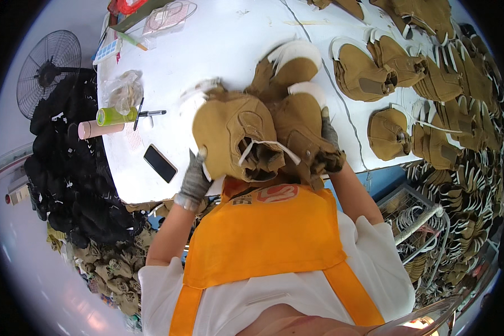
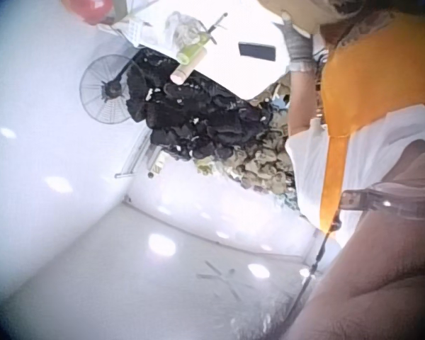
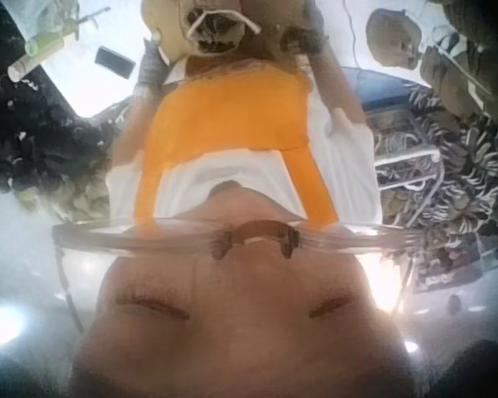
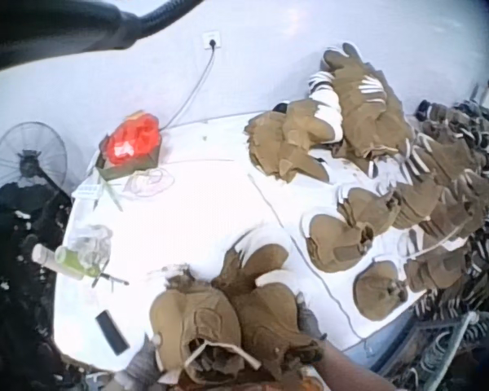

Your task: The person sorts and organizes various shoe upper components by hand on a work table, picking them up from stacks and arranging them into new groups.

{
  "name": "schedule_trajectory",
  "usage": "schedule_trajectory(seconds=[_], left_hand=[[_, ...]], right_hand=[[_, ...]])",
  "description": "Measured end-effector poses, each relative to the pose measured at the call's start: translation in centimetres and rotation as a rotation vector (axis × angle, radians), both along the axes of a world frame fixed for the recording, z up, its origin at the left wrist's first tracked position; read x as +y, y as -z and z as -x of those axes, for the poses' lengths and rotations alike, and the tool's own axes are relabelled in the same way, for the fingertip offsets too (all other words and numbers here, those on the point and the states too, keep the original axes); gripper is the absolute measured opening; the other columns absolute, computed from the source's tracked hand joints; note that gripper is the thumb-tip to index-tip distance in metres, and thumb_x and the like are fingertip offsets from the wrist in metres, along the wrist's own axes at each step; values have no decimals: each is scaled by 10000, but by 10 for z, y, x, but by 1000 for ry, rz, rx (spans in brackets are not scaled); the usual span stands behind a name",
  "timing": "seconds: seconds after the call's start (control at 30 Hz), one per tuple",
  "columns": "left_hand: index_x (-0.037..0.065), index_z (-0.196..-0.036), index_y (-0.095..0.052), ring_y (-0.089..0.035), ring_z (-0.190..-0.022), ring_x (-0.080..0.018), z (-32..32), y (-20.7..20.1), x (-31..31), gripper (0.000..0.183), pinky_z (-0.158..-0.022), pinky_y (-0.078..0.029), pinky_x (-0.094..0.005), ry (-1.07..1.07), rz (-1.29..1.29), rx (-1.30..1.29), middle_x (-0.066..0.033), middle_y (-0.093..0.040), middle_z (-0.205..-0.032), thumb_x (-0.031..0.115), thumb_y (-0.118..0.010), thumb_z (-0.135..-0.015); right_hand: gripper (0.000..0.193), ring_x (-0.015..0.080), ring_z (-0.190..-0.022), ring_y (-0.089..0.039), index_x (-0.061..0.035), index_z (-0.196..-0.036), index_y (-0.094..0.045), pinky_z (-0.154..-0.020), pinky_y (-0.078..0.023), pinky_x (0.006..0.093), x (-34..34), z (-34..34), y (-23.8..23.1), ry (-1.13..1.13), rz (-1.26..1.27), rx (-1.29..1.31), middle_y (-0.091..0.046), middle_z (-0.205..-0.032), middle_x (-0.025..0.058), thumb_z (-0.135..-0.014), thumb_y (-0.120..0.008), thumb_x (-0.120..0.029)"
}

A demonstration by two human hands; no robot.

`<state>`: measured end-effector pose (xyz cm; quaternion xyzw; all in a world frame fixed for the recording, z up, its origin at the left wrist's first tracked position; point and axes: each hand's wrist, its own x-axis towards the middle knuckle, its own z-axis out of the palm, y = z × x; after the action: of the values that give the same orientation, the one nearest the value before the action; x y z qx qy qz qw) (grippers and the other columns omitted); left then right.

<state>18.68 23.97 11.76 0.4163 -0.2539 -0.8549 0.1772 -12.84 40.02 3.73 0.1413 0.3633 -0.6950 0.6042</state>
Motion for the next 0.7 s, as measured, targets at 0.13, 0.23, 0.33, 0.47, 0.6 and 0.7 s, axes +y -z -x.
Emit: schedule_trajectory(seconds=[0.13, 0.23, 0.33, 0.47, 0.6, 0.7], left_hand=[[88, -1418, -324, -497, -1205, -254, 34, 33, -75, 723, -990, -463, -413, -22, 7, 42, -123, -472, -1348, 381, -675, -858], [190, -1469, -217, -460, -1245, -278, 61, 78, -145, 834, -1010, -442, -421, -14, 338, 121, -98, -428, -1394, 340, -719, -819], [230, -1504, -8, -469, -1236, -300, 63, 130, -215, 1052, -964, -464, -441, -216, 209, 72, -151, -386, -1424, 317, -770, -784], [117, -1484, -98, -551, -1134, -331, 81, 148, -232, 915, -938, -484, -466, -372, 122, 45, -165, -471, -1358, 447, -662, -843], [94, -1408, -373, -533, -1159, -351, 123, 65, -147, 845, -975, -448, -485, -196, -71, -50, -142, -534, -1314, 704, -458, -830], [97, -1380, -400, -494, -1200, -340, 103, 66, -90, 880, -982, -405, -560, -74, -316, -88, -141, -500, -1347, 763, -404, -805]], right_hand=[[648, 201, -1011, -613, 10, -1245, -527, -835, -545, 350, -65, 38, 12, -1, 138, 0, -617, -1172, 105, -942, -443, -556], [599, 212, -982, -617, -2, -1224, -544, -821, -530, 355, -115, 90, 88, 40, 161, 141, -639, -1111, 105, -932, -501, -523], [545, 222, -1014, -602, -42, -1246, -531, -852, -512, 369, -138, 103, 90, 106, 167, 261, -624, -1145, 93, -930, -530, -485], [481, 232, -1095, -569, -112, -1290, -503, -920, -485, 393, -151, 94, 47, 186, 113, 485, -590, -1226, 67, -932, -552, -429], [447, 174, -750, -544, -68, -1082, -575, -619, -456, 302, -96, 79, 47, 197, -173, 466, -576, -869, 26, -876, -639, -459], [359, 142, -719, -493, -74, -978, -528, -652, -432, 275, -34, 51, 64, 54, -649, 785, -490, -771, 12, -884, -643, -401]])
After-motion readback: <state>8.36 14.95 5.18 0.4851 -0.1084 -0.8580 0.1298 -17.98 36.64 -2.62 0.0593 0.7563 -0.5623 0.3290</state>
